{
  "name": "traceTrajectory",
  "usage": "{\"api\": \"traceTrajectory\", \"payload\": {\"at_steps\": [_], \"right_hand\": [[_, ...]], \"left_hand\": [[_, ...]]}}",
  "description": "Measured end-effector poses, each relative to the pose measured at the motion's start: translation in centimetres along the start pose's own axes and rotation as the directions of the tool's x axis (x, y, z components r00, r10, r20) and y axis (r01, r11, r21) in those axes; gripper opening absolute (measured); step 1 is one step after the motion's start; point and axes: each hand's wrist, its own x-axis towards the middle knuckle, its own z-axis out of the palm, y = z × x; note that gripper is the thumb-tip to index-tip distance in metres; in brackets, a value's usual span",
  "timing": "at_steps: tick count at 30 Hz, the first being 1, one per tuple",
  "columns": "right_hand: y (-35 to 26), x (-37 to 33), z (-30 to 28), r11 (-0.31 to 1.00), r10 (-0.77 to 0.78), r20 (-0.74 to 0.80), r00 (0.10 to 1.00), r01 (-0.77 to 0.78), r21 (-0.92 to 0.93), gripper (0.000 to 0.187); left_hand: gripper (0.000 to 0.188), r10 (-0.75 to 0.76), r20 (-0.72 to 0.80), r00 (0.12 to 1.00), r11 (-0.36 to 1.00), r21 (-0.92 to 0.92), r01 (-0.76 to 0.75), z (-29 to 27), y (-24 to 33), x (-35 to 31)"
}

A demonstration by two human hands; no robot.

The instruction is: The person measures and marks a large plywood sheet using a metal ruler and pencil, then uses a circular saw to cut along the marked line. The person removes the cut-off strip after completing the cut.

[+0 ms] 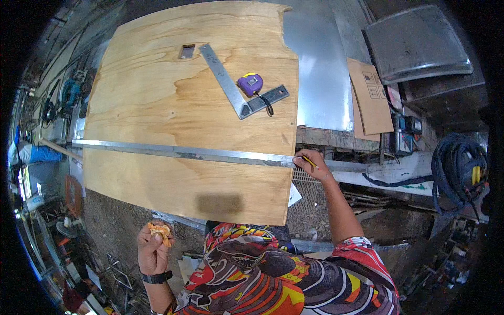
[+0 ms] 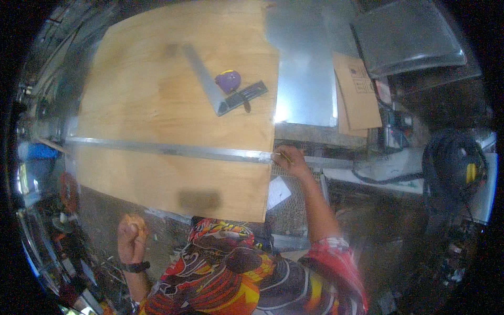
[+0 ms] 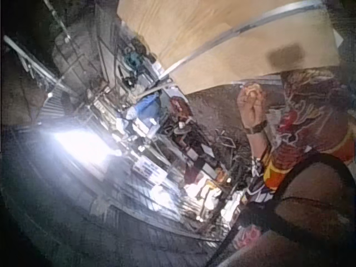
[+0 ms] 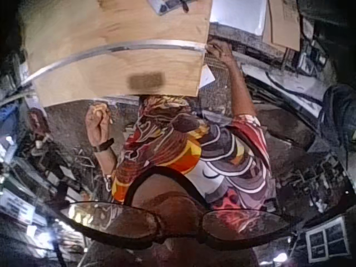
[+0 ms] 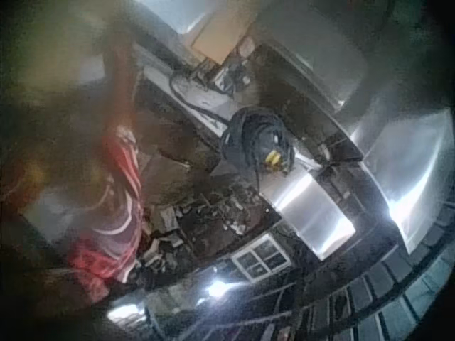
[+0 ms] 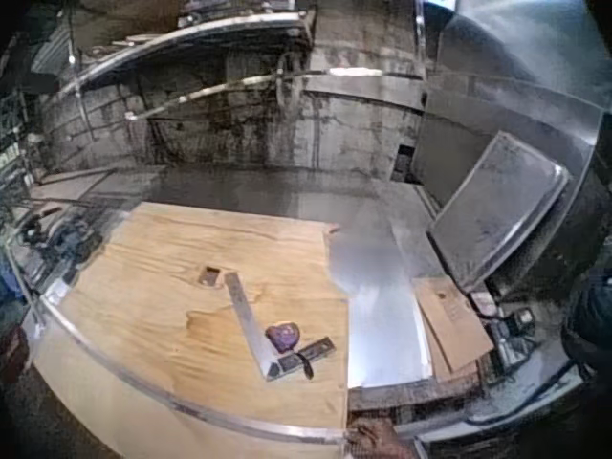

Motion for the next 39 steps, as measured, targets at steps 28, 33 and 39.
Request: {"api": "traceTrajectory", "payload": {"at_steps": [28, 33, 39], "right_hand": [[-1.7, -3.7, 2.3, 0.979, 0.123, 0.051, 0.991, -0.129, 0.158, 0.029], [0.3, -3.7, 2.6, 0.993, 0.118, 0.07, 0.99, -0.12, 0.022, 0.03], [1.9, -5.3, 0.4, 0.96, -0.061, 0.014, 0.998, 0.062, -0.274, 0.04]], "left_hand": [[0.036, -0.048, -0.007, 0.999, 0.998, 0.049, 0.048, -0.5, 1.7, 0.0], [0.038, -0.056, -0.001, 0.998, 0.984, 0.167, 0.055, -1.7, 1.7, -1.3], [0.04, -0.101, 0.135, 0.986, 0.995, 0.03, 0.098, -2.3, 4.8, -0.1]]}}
